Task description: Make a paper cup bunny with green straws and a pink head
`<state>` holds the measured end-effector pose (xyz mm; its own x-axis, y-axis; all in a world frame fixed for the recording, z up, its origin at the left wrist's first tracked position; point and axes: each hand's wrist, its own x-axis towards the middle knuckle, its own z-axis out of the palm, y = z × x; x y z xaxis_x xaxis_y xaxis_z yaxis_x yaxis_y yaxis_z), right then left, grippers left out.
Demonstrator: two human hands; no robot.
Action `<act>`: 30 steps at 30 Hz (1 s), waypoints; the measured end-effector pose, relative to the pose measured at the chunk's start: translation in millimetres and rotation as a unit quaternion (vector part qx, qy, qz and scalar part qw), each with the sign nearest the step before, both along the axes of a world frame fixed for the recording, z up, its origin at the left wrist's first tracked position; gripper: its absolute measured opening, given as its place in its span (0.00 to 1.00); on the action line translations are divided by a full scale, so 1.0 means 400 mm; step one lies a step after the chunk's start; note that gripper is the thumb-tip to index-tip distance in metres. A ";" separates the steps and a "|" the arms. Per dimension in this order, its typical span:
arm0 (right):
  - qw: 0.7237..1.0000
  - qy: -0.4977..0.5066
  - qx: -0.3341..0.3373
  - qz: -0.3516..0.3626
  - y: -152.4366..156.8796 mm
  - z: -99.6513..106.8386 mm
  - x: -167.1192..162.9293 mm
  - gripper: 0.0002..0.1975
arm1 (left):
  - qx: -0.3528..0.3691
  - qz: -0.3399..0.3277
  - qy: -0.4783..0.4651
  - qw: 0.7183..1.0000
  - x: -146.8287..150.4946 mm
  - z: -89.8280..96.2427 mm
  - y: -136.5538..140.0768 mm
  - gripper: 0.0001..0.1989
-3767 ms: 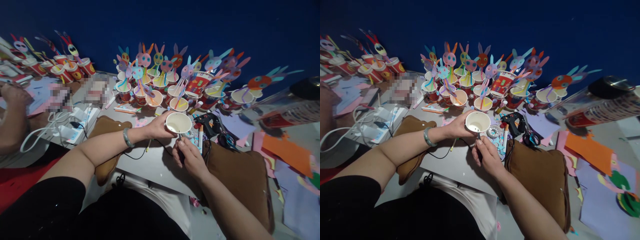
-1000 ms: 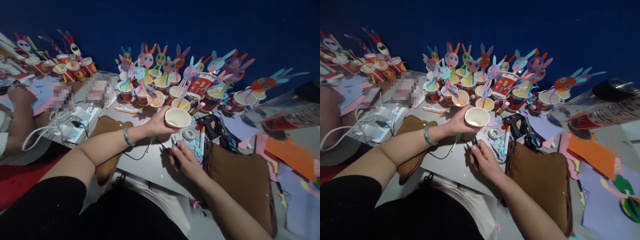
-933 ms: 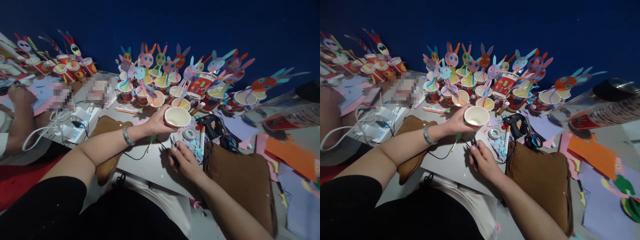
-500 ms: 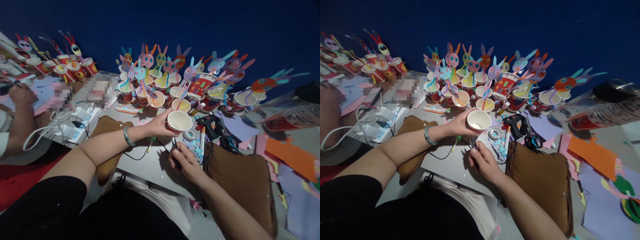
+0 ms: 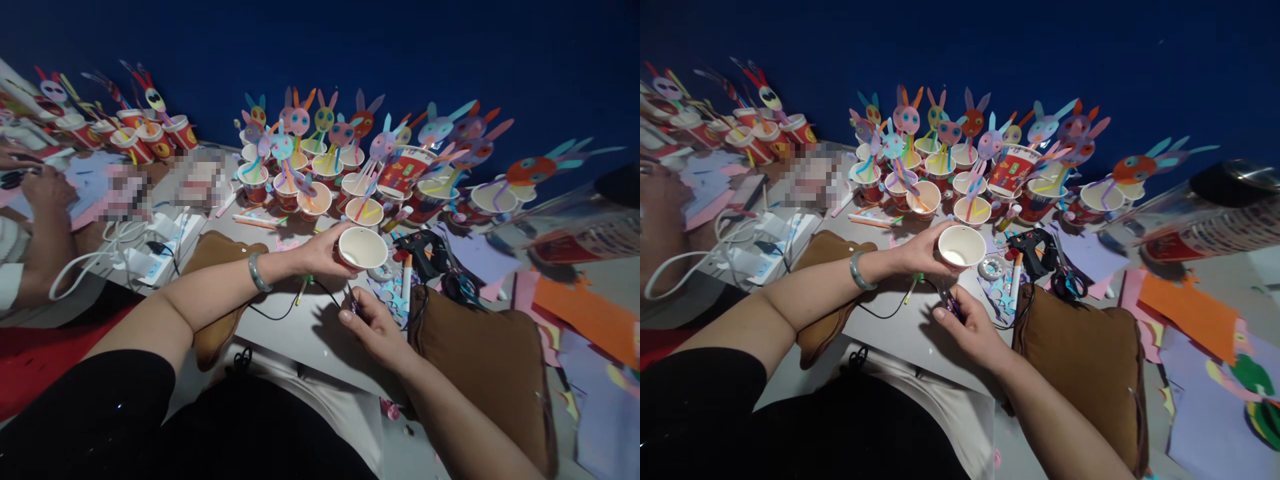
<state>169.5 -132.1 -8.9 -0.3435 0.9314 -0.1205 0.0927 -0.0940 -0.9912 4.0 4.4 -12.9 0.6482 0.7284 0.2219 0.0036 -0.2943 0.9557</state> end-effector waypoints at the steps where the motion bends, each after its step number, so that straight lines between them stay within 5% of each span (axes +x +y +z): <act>1: 1.000 -0.007 0.006 0.000 0.001 0.001 0.000 0.19 | -0.001 -0.004 0.001 1.000 -0.001 0.003 -0.001 0.40; 11: 0.996 -0.056 0.066 0.013 0.009 0.002 0.000 0.21 | 0.005 -0.015 -0.007 1.000 -0.002 0.006 -0.002 0.40; 30: 0.995 -0.071 0.068 0.016 0.009 0.000 0.003 0.20 | 0.023 -0.015 0.017 0.999 -0.008 0.019 -0.007 0.39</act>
